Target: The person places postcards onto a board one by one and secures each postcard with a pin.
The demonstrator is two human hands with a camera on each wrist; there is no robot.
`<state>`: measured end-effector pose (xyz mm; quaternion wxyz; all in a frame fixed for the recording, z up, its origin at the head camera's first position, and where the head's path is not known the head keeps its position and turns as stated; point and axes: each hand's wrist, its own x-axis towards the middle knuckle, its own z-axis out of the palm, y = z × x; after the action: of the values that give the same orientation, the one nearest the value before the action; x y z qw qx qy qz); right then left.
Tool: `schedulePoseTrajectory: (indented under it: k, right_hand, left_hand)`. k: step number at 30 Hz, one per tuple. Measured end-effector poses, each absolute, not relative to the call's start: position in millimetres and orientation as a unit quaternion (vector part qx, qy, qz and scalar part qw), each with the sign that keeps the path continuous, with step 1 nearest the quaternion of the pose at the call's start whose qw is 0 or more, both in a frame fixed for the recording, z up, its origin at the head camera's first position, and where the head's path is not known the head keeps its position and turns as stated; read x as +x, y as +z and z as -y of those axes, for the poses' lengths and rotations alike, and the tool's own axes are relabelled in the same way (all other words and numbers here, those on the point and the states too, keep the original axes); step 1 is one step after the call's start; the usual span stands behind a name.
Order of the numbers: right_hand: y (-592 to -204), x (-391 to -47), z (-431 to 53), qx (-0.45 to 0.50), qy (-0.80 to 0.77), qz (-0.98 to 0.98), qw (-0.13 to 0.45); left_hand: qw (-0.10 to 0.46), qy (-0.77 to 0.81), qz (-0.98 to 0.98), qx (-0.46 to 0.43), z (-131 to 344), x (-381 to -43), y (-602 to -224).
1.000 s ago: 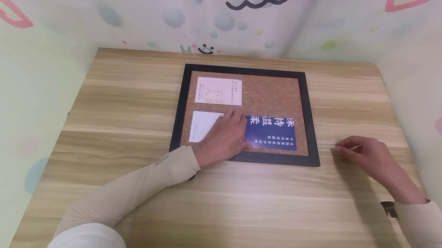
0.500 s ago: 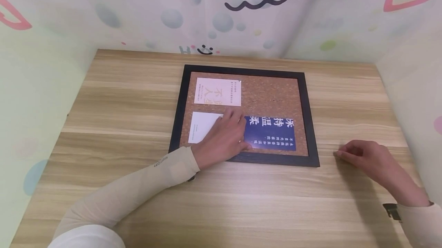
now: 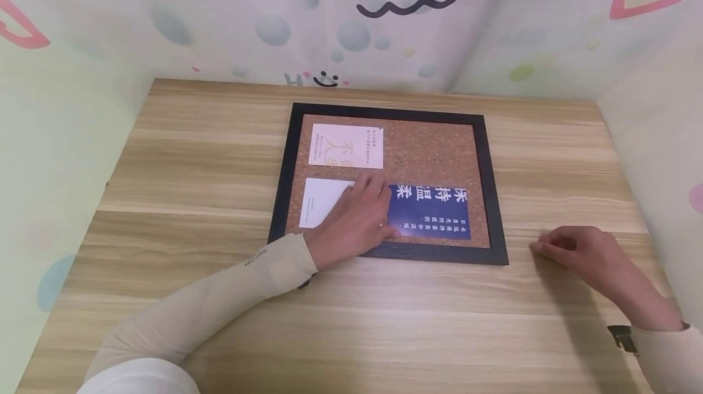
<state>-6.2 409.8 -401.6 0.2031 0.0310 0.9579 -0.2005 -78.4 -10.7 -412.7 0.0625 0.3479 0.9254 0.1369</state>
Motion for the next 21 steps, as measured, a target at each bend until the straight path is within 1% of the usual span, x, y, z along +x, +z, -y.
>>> schedulePoseTrajectory:
  k: [4, 21]
  right_hand:
    - [-402.4, -5.5, -409.7, 0.028, -0.201, -0.959, 0.198]
    - [-407.2, -2.4, -405.6, -0.004, -0.202, -0.971, 0.131]
  left_hand:
    - [0.064, 0.135, -0.926, 0.348, 10.9, -78.6, -412.4]
    - [0.066, 0.138, -0.926, 0.344, 10.2, -78.2, -412.2]
